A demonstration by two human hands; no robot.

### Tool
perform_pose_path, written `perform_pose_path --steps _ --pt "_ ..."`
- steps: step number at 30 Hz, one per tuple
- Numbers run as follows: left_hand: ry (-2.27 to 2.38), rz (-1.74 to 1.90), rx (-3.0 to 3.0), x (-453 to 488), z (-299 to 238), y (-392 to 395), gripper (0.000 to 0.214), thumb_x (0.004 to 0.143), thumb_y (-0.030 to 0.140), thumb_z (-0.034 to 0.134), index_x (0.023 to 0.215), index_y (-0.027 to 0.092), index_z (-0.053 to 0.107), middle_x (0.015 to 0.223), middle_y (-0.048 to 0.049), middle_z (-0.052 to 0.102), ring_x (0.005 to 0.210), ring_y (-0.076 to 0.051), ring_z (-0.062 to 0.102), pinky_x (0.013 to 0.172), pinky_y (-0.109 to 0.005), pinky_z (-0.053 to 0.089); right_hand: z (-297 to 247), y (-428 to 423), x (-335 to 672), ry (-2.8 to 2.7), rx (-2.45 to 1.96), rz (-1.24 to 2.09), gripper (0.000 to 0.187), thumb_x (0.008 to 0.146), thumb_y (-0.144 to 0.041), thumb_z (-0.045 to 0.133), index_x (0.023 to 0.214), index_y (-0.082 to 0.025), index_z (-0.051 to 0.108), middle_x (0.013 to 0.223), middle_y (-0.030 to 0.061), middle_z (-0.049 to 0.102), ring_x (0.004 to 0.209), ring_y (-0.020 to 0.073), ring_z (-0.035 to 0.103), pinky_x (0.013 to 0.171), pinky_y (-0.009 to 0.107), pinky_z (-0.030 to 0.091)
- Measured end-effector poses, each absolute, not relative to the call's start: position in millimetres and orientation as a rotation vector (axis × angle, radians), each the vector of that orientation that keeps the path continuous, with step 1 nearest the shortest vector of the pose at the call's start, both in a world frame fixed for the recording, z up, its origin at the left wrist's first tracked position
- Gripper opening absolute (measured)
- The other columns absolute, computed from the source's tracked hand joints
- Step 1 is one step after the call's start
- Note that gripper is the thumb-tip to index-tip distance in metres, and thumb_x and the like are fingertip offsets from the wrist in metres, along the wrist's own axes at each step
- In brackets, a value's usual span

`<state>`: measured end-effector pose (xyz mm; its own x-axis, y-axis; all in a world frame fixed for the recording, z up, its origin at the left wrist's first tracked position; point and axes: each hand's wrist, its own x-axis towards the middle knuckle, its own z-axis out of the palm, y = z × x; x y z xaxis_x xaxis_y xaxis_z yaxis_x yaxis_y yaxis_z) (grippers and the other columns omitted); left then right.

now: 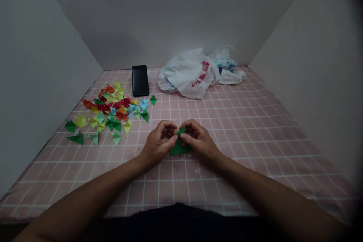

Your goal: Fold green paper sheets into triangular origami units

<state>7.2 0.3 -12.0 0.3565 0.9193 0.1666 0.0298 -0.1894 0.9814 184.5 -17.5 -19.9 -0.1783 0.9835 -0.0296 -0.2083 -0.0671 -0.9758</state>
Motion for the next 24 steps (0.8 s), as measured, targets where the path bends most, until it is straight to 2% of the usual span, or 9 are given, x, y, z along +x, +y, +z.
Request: perform_pose_path --steps 5,8,13,17,24 --pt "0.860 1.001 1.574 7.5 -13.0 -0.3 0.026 0.083 0.020 0.069 0.105 0.020 0.056 0.091 -0.0021 0.064 0.083 -0.014 0.065 0.077 -0.028 0.053 -24.1 -16.6 185.4 -1.171 -1.008 1.416 0.020 0.082 -0.037 0.075 0.080 -0.021 0.064 0.070 -0.0021 0.058 0.064 0.0129 0.052 0.061 0.027 0.043" --pt "0.857 0.973 1.501 8.6 -14.0 -0.8 0.032 0.082 0.022 0.071 0.109 0.020 0.054 0.091 -0.0026 0.066 0.085 -0.016 0.067 0.076 -0.028 0.054 -27.1 -17.8 183.5 -1.079 -1.000 1.391 0.019 0.082 -0.037 0.075 0.082 -0.022 0.064 0.067 -0.0028 0.059 0.062 0.0129 0.053 0.060 0.026 0.043" --pt "0.935 1.091 1.646 6.3 -18.1 1.2 0.020 0.084 0.017 0.068 0.101 0.019 0.058 0.092 -0.0022 0.067 0.082 -0.013 0.067 0.077 -0.026 0.054 -26.1 -18.5 183.7 -1.067 -1.026 1.353 0.016 0.081 -0.034 0.075 0.083 -0.021 0.064 0.067 -0.0029 0.059 0.061 0.0123 0.053 0.058 0.026 0.042" --pt "0.958 1.132 1.800 2.9 -18.7 4.1 0.008 0.086 0.017 0.069 0.092 0.019 0.064 0.085 -0.0006 0.067 0.077 -0.013 0.065 0.073 -0.025 0.053 -23.3 -18.1 186.4 -1.155 -1.028 1.290 0.012 0.081 -0.030 0.074 0.081 -0.021 0.066 0.070 -0.0022 0.058 0.063 0.0126 0.053 0.059 0.026 0.043" --pt "0.979 1.172 1.777 0.4 -18.6 8.5 0.006 0.084 0.016 0.071 0.085 0.019 0.067 0.079 -0.0002 0.068 0.071 -0.013 0.064 0.067 -0.024 0.052 -28.5 -16.4 186.0 -1.107 -0.984 1.248 0.009 0.083 -0.029 0.075 0.080 -0.023 0.068 0.070 -0.0024 0.058 0.063 0.0128 0.052 0.059 0.027 0.042"
